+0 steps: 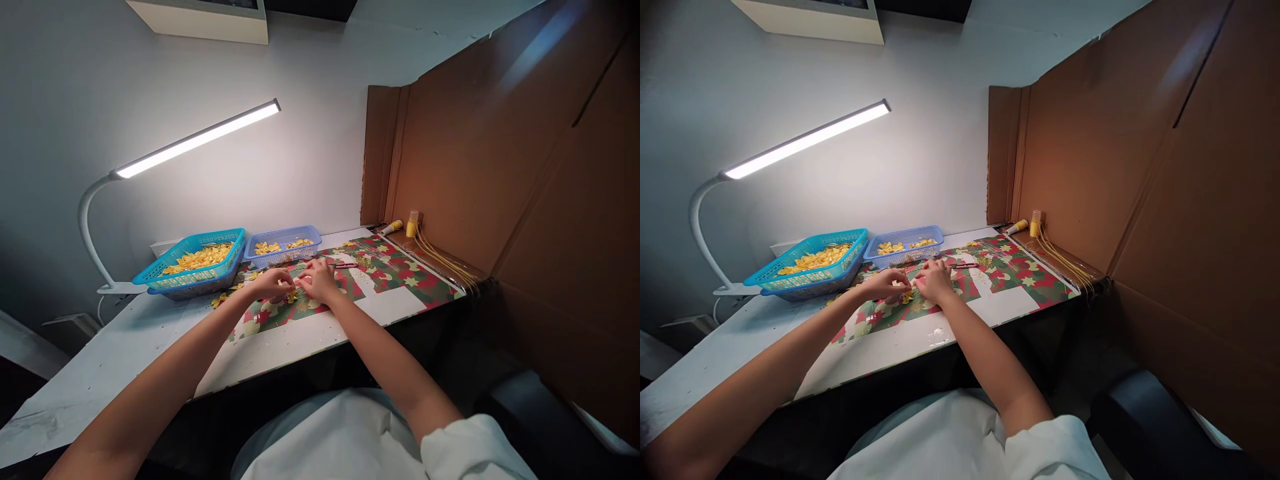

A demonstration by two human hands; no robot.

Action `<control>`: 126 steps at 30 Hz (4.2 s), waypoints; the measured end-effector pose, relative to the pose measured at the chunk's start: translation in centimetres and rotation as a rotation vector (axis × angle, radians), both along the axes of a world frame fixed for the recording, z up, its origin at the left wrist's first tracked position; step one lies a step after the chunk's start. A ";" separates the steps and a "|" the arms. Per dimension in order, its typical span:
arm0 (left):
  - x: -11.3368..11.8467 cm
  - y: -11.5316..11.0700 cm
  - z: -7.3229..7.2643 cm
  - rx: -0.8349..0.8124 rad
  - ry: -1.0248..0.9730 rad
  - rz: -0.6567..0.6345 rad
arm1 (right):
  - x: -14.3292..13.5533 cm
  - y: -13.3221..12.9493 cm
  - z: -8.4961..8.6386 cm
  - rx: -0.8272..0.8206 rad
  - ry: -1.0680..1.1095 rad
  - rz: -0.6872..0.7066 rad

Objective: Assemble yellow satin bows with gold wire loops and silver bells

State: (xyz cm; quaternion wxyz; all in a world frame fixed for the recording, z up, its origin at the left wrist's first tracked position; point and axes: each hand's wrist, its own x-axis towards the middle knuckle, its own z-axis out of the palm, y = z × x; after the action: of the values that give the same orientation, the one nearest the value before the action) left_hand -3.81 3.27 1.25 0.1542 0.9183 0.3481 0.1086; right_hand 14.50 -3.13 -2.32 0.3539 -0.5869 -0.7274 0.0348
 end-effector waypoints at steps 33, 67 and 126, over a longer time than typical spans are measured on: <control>-0.2 0.1 -0.8 0.005 -0.025 0.020 | -0.9 -0.1 -0.4 -0.037 -0.046 0.057; -1.2 -0.6 -2.1 0.022 -0.170 0.038 | -0.1 0.2 -0.4 0.024 0.003 -0.102; -0.9 -4.6 -3.1 -0.156 -0.403 0.047 | -0.3 -2.0 0.1 0.045 0.018 0.299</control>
State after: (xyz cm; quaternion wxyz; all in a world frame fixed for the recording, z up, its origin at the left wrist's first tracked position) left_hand -4.76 -1.35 -1.81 0.2886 0.8549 0.3389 0.2665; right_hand 14.15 -5.17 -2.25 0.3643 -0.4637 -0.8041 0.0759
